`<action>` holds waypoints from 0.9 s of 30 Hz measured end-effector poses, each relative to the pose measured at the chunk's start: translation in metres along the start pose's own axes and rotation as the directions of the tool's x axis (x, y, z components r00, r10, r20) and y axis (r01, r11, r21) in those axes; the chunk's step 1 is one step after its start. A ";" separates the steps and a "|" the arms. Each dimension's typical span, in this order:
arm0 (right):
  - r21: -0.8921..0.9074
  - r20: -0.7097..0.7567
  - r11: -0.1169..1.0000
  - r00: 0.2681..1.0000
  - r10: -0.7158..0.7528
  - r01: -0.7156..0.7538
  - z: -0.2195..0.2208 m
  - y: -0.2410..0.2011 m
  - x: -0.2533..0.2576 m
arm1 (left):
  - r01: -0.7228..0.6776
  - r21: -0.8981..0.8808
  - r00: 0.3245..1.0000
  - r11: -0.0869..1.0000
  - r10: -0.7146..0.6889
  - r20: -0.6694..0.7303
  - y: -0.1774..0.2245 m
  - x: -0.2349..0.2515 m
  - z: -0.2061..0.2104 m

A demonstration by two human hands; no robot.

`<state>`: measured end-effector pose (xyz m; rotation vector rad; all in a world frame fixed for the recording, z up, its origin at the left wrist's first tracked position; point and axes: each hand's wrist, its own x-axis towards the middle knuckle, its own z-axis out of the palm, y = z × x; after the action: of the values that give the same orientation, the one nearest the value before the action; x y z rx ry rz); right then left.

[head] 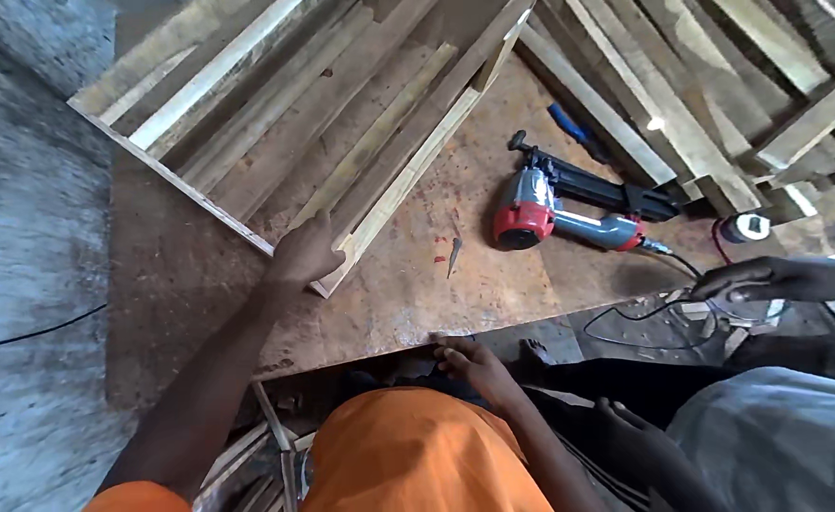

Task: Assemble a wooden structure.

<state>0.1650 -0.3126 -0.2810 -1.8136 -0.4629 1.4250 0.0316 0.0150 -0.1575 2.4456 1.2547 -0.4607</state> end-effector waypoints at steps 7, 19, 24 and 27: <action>-0.009 -0.018 0.999 0.999 0.040 -0.041 -0.007 0.004 -0.002 | 0.025 -0.185 0.998 0.982 -0.013 0.062 -0.008 0.012 -0.002; -0.011 -0.007 0.999 0.999 0.045 -0.045 -0.015 -0.001 -0.001 | 0.037 -0.254 0.991 0.967 -0.003 0.134 -0.008 0.022 -0.004; -0.020 0.022 1.000 1.000 -0.006 0.007 -0.016 0.002 0.002 | 0.052 -0.200 0.995 0.978 -0.033 0.097 -0.003 0.015 -0.006; -0.007 0.023 1.000 1.000 -0.015 0.016 -0.014 0.007 0.003 | 0.084 -0.193 0.996 0.978 -0.076 0.047 0.001 0.010 -0.004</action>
<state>0.1776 -0.3200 -0.2871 -1.7971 -0.4929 1.4365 0.0382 0.0232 -0.1580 2.2201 1.3192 -0.3859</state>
